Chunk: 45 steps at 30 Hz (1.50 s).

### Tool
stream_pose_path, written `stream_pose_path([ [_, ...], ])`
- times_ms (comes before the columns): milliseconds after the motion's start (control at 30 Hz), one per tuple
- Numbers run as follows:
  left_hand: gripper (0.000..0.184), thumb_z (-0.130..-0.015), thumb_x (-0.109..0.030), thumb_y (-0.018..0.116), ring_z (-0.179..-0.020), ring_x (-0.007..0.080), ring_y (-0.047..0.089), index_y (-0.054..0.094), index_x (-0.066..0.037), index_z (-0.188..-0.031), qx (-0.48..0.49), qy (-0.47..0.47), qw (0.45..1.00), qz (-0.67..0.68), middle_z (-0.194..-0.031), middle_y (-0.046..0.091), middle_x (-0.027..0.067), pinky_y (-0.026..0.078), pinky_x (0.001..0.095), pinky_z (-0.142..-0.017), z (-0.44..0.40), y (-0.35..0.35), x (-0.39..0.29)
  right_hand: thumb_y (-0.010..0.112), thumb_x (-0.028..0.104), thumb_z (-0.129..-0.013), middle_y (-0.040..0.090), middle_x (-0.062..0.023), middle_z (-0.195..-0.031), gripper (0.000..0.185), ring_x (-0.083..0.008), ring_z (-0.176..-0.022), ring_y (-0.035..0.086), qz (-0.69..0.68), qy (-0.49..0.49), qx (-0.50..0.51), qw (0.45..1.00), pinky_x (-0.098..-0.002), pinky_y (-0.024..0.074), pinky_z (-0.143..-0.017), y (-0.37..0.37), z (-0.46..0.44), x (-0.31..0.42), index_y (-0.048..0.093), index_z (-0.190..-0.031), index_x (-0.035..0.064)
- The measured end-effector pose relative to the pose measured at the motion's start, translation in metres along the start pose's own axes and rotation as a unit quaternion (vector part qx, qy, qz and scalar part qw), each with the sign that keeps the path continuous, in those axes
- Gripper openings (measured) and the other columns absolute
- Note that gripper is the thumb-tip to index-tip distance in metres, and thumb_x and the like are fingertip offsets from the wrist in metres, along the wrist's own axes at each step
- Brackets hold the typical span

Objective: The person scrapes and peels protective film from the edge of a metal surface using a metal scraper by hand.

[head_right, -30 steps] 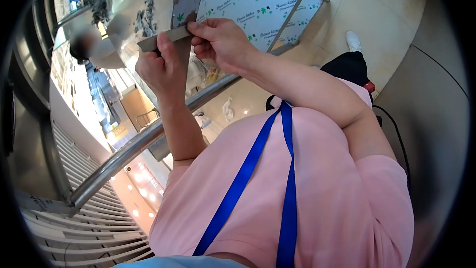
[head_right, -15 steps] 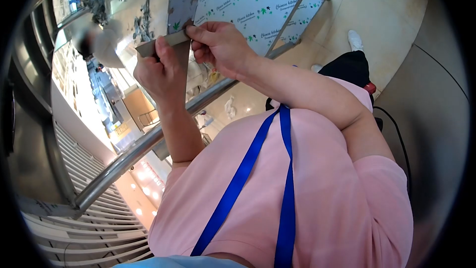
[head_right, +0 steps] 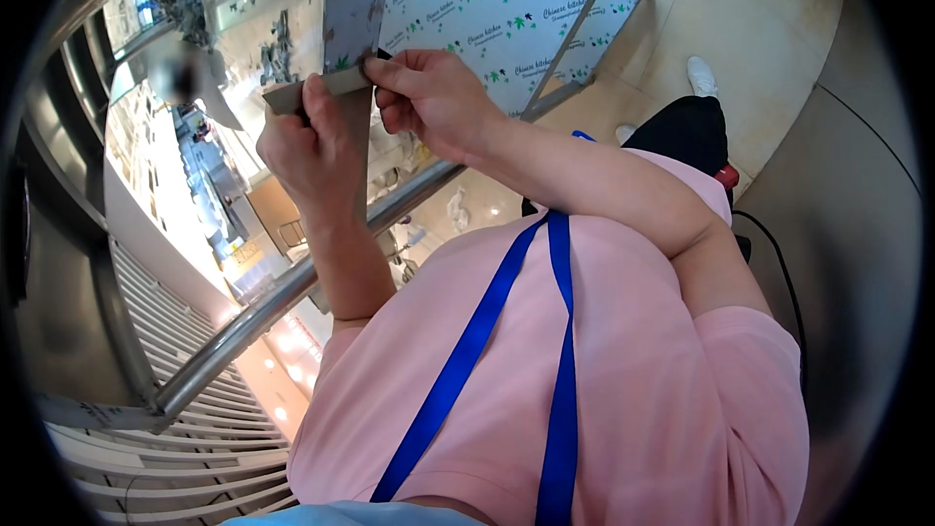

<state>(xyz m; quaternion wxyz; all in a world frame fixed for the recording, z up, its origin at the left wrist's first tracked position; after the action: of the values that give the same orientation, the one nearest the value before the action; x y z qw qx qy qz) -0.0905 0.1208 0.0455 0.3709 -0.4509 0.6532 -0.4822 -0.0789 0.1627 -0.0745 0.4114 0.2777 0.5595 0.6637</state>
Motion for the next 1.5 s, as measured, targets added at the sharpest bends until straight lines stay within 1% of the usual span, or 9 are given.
stream_pose_path([
  [133,0.017,-0.079,-0.012,0.052,-0.039,0.0246,0.047,0.047,-0.002,-0.066,0.007,0.002,1.0,-0.002,-0.049,0.048,0.0099,0.037,0.0303,-0.039,-0.003,0.0,-0.003,0.056,0.021,-0.08,0.05,-0.0004,-0.059,0.019,-0.0086,-0.046,0.046,-0.006,0.005,-0.007,1.0,-0.0214,0.0379,-0.045,-0.001,0.0,0.001,0.049,-0.069,0.0075],
  [233,0.027,-0.08,-0.011,0.052,-0.036,0.0209,0.04,0.045,0.002,-0.058,-0.015,0.002,0.999,0.028,-0.044,0.043,0.0108,0.029,0.0311,-0.037,-0.006,0.002,-0.006,0.057,0.017,-0.079,0.05,-0.0029,-0.061,0.018,-0.0097,-0.047,0.048,-0.038,0.004,-0.001,0.999,-0.0218,0.0409,-0.044,-0.002,0.0,0.002,0.05,-0.074,0.0012],
  [333,0.018,-0.079,-0.012,0.052,-0.039,0.0254,0.046,0.046,-0.003,-0.065,0.009,0.014,1.0,-0.002,-0.048,0.047,0.0098,0.035,0.0307,-0.039,-0.007,0.002,-0.006,0.057,0.017,-0.079,0.05,-0.0033,-0.061,0.018,-0.0097,-0.047,0.047,-0.034,0.007,-0.007,0.999,-0.0218,0.0407,-0.044,-0.001,0.001,0.004,0.05,-0.073,0.0012],
  [533,0.017,-0.079,-0.012,0.052,-0.039,0.0261,0.045,0.045,-0.003,-0.065,0.039,-0.024,0.999,-0.011,-0.047,0.046,0.0099,0.035,0.031,-0.039,-0.01,0.002,-0.008,0.057,0.016,-0.079,0.05,-0.0036,-0.061,0.017,-0.0098,-0.046,0.047,-0.043,0.012,-0.013,0.999,-0.0217,0.0403,-0.044,0.0,0.001,0.005,0.05,-0.073,0.0012],
  [633,0.017,-0.079,-0.012,0.052,-0.039,0.026,0.045,0.045,-0.003,-0.066,0.034,-0.018,0.999,-0.014,-0.047,0.045,0.0099,0.035,0.0312,-0.039,-0.01,0.002,-0.009,0.057,0.016,-0.079,0.05,-0.0034,-0.06,0.018,-0.0098,-0.046,0.047,-0.051,0.006,-0.003,0.999,-0.0217,0.0401,-0.044,-0.002,-0.001,0.005,0.05,-0.073,0.0014],
  [733,0.017,-0.079,-0.012,0.052,-0.039,0.0261,0.045,0.045,-0.003,-0.066,0.039,-0.022,0.999,-0.013,-0.047,0.046,0.0099,0.035,0.0313,-0.039,-0.011,0.002,-0.011,0.054,0.02,-0.081,0.05,-0.0001,-0.059,0.018,-0.0083,-0.045,0.046,-0.023,0.013,-0.015,1.0,-0.0215,0.0368,-0.044,-0.001,0.001,0.006,0.047,-0.069,0.0071],
  [1233,0.016,-0.08,-0.012,0.052,-0.042,0.0268,0.048,0.045,-0.003,-0.069,0.064,-0.049,0.997,-0.009,-0.05,0.048,0.0104,0.036,0.0307,-0.04,-0.013,0.001,-0.012,0.054,0.018,-0.081,0.052,-0.0011,-0.059,0.017,-0.0086,-0.045,0.047,-0.019,0.013,-0.016,1.0,-0.0217,0.0385,-0.044,-0.002,-0.001,0.012,0.048,-0.07,0.006],
  [1333,0.016,-0.08,-0.012,0.052,-0.041,0.0255,0.047,0.046,-0.003,-0.069,0.055,-0.047,0.997,0.001,-0.049,0.047,0.01,0.036,0.03,-0.04,-0.012,0.001,-0.011,0.057,0.015,-0.078,0.051,-0.0042,-0.061,0.016,-0.0099,-0.046,0.048,-0.042,0.014,-0.014,0.999,-0.0215,0.0403,-0.043,-0.003,-0.001,0.012,0.051,-0.073,0.0011],
  [1500,0.016,-0.08,-0.013,0.052,-0.041,0.0185,0.044,0.05,-0.001,-0.07,0.025,-0.04,0.995,0.09,-0.05,0.047,0.0095,0.035,0.0266,-0.041,-0.014,0.002,-0.003,0.056,0.015,-0.079,0.052,-0.0044,-0.062,0.016,-0.0098,-0.049,0.05,-0.024,0.001,0.006,1.0,-0.0212,0.0424,-0.045,-0.004,-0.005,0.01,0.051,-0.074,0.0011],
])
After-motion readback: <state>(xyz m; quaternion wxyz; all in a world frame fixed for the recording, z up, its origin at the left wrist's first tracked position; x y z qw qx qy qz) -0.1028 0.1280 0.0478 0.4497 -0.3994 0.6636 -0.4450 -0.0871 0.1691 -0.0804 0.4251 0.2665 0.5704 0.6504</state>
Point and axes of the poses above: each hand's wrist, its own z-axis away from the middle knuckle, its own y-axis out of the palm, x = y × z, the point moved 3 cm from there along -z, towards the middle knuckle
